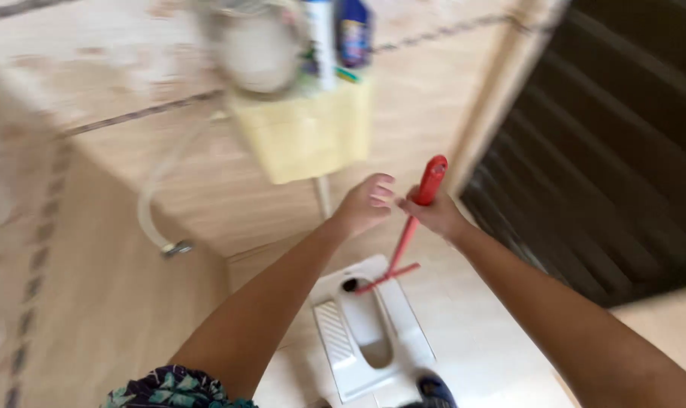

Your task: The person picks up a red squeegee and wipes the bathroom floor and around the toilet, then places a tube of toothpaste and a toothbrush onto a wall-mounted rack.

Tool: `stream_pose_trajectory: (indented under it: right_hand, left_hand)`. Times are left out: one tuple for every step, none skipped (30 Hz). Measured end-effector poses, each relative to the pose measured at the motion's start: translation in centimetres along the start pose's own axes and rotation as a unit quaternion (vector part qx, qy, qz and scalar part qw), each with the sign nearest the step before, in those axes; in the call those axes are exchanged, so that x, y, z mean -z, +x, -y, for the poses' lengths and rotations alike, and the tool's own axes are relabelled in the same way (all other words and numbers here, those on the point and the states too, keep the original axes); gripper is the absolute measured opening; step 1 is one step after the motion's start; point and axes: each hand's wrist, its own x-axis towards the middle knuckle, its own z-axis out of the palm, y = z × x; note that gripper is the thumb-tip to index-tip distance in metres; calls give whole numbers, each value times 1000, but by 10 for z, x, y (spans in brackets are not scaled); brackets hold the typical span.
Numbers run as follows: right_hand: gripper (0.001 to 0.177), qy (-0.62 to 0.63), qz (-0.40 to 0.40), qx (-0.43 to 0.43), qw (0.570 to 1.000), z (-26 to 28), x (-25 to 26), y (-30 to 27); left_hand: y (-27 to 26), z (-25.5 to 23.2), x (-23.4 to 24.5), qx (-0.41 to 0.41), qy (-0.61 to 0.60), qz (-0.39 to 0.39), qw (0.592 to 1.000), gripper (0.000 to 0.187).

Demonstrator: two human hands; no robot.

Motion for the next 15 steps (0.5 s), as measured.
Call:
stream_pose_trajectory:
  right_hand:
    - [29, 0, -34, -22, 999, 1, 10, -17]
    - [26, 1, -62, -38, 997, 6, 17, -29]
    - [22, 1, -91, -54, 994, 10, 27, -45]
    - [21, 19, -91, -48, 995, 11, 36, -56]
    - [20, 37, -92, -41, 994, 12, 44, -69]
    - [19, 54, -87, -29, 994, 13, 53, -77]
    - [19, 65, -86, -22, 994, 15, 63, -86]
    - [19, 76, -75, -16, 994, 17, 70, -94]
    - [18, 87, -64, -9, 994, 17, 79, -103]
    - [18, 94, -66, -16, 993, 17, 85, -110]
    - [18, 101, -68, -22, 992, 16, 91, -118]
    - [18, 111, -73, -32, 991, 15, 95, -126]
    - [19, 101, -77, -41, 991, 14, 100, -134]
    - [21, 90, -83, -48, 991, 13, 108, -141]
    - [22, 79, -89, -55, 991, 11, 115, -147]
  left_hand:
    - [1, 2, -15, 24, 70, -12, 997, 70]
    - [2, 1, -29, 44, 143, -31, 988, 71]
    - [2, 0, -49, 36, 169, 3, 985, 73]
    - [2, 1, -66, 28, 197, 31, 979, 74]
    - [3, 3, -84, 18, 225, 58, 972, 76]
    - [6, 4, -100, -9, 244, 78, 967, 77]
    - [9, 6, -118, -37, 262, 99, 959, 79]
    - [12, 8, -135, -59, 279, 111, 952, 82]
    - [17, 9, -152, -35, 280, 117, 952, 75]
    - [22, 11, -165, -10, 282, 121, 952, 68]
    - [27, 13, -178, 15, 284, 126, 950, 61]
    - [31, 15, -189, 35, 284, 136, 949, 56]
    - [36, 15, -199, 55, 283, 147, 946, 50]
    - [40, 15, -209, 73, 284, 157, 943, 45]
    - [40, 16, -216, 80, 307, 159, 935, 42]
